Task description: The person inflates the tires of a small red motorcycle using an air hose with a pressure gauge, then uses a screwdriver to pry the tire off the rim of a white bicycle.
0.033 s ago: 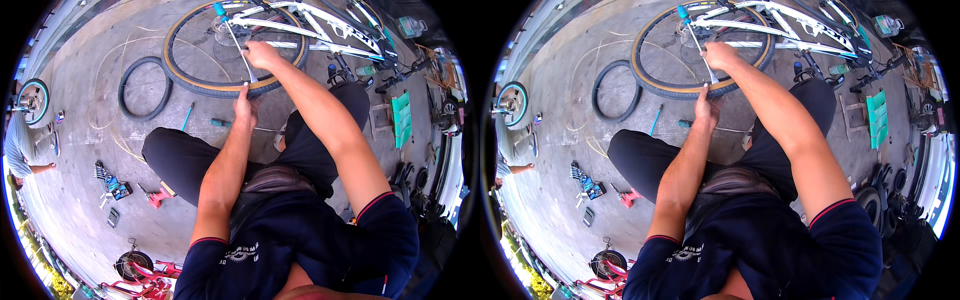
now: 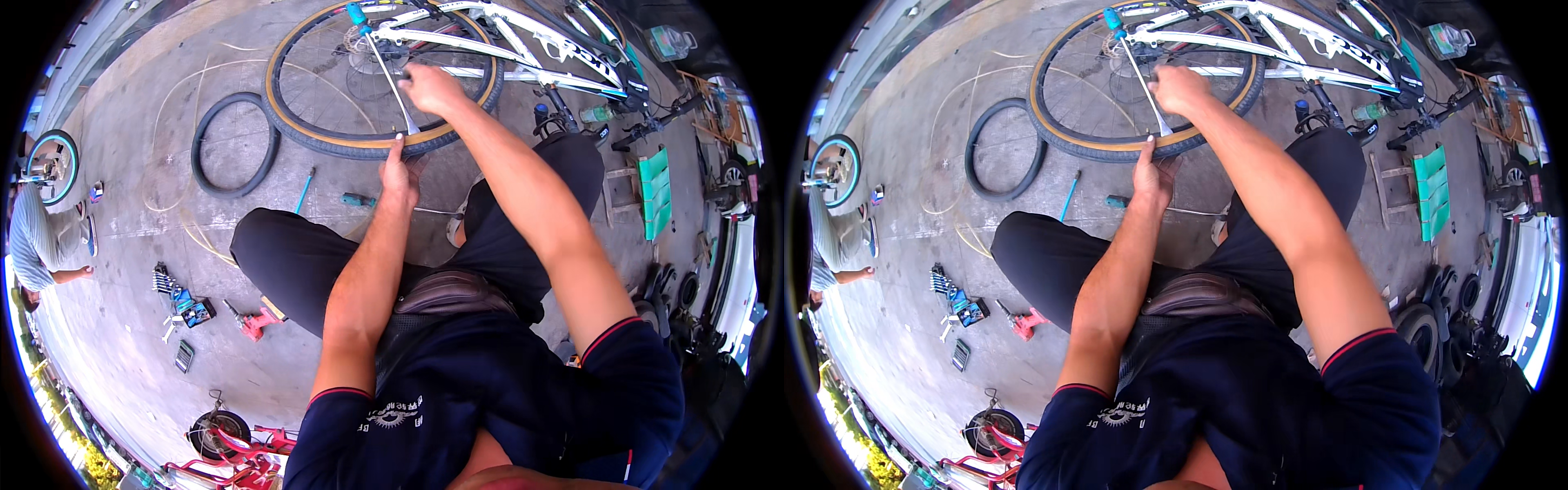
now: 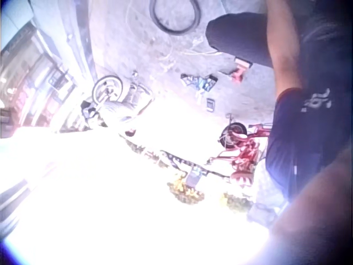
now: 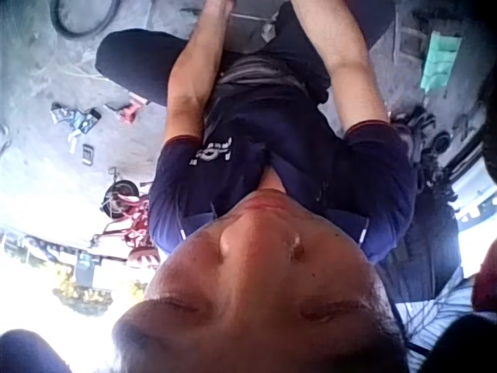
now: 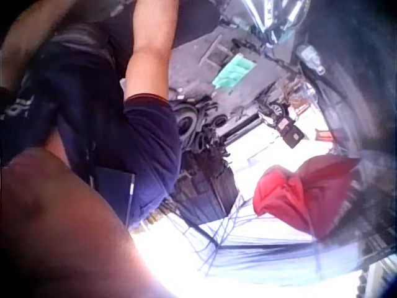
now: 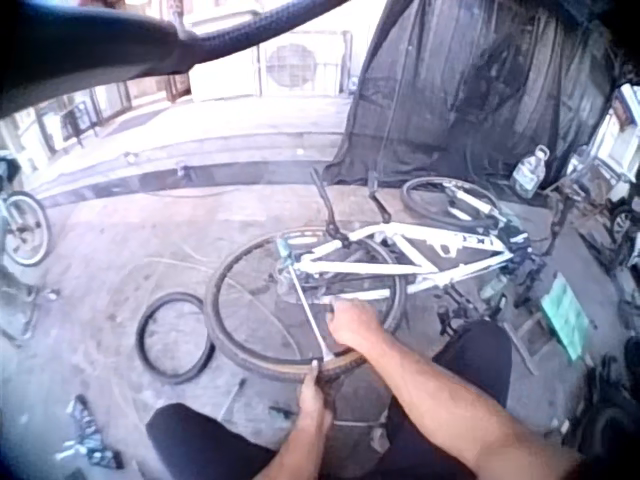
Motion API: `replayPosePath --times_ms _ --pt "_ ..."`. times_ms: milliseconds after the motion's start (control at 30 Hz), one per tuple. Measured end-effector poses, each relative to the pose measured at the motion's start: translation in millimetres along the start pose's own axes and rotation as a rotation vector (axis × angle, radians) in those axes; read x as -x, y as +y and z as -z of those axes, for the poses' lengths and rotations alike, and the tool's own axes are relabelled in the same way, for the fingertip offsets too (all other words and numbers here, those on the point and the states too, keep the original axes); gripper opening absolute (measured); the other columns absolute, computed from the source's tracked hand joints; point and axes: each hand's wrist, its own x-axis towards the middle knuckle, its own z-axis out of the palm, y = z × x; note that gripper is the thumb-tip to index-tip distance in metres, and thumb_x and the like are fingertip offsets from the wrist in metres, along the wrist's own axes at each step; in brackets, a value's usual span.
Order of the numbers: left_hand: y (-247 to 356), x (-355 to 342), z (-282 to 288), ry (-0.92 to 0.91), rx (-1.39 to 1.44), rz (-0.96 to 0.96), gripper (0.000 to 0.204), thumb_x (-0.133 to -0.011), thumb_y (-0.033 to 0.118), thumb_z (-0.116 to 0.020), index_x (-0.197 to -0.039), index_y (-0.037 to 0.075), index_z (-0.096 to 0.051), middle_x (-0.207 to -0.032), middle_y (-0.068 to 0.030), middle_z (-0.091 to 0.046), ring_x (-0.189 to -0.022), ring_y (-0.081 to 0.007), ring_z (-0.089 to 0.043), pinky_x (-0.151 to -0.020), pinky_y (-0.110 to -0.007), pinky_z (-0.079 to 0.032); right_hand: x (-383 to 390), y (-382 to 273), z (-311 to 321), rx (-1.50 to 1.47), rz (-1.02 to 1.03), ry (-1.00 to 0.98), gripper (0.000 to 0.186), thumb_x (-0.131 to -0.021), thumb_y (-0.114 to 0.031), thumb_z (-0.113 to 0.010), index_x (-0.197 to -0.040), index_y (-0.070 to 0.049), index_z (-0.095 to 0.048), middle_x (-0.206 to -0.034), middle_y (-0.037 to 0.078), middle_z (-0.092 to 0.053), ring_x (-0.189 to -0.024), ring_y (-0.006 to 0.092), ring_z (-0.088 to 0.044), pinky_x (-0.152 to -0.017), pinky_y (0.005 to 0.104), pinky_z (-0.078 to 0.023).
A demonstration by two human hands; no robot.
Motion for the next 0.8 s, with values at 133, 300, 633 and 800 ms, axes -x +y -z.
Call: replayPosePath --times_ms 133,300,633,800 --pt "12 -3 12 0.049 0.009 -0.069 0.033 -0.098 0.036 -0.062 -0.117 0.01 -0.059 -0.118 -0.008 -0.066 -0.112 -0.0254 -0.061 -0.098 -0.046 -0.046 77 -10 41 -0.032 -0.191 -0.799 0.026 -0.086 -0.019 -0.059 -0.094 0.001 -0.074 -0.099 0.015 -0.076 -0.097 0.0316 -0.073 -0.085 0.0481 -0.056" --pt "17 -4 -3 0.271 -0.049 -0.092 0.047 -0.094 0.051 -0.056 -0.121 0.012 -0.057 -0.126 -0.0061 -0.06 -0.115 -0.0227 -0.055 -0.097 -0.044 -0.039 113 80 -138 0.466 0.084 -1.109 0.027 -0.084 -0.017 -0.064 -0.105 -0.003 -0.076 -0.115 0.013 -0.074 -0.107 0.0276 -0.071 -0.085 0.0466 -0.057" --pt "24 3 1 0.218 0.088 -0.137 0.054 -0.095 0.045 -0.059 -0.135 0.01 -0.051 -0.137 -0.0093 -0.053 -0.122 -0.0282 -0.052 -0.103 -0.053 -0.042 136 91 -246 0.292 0.223 -1.037 0.034 -0.079 -0.008 -0.064 -0.112 -0.006 -0.074 -0.117 0.018 -0.072 -0.111 0.0323 -0.068 -0.089 0.0455 -0.055" --pt "26 5 -3 0.27 0.082 -0.141 0.059 -0.095 0.045 -0.055 -0.14 0.008 -0.046 -0.14 -0.0119 -0.051 -0.128 -0.0303 -0.049 -0.107 -0.052 -0.041 121 4 -94 0.117 0.236 -1.213 0.028 -0.082 -0.019 -0.062 -0.099 0.0 -0.075 -0.086 0.018 -0.075 -0.079 0.0272 -0.072 -0.069 0.044 -0.055"
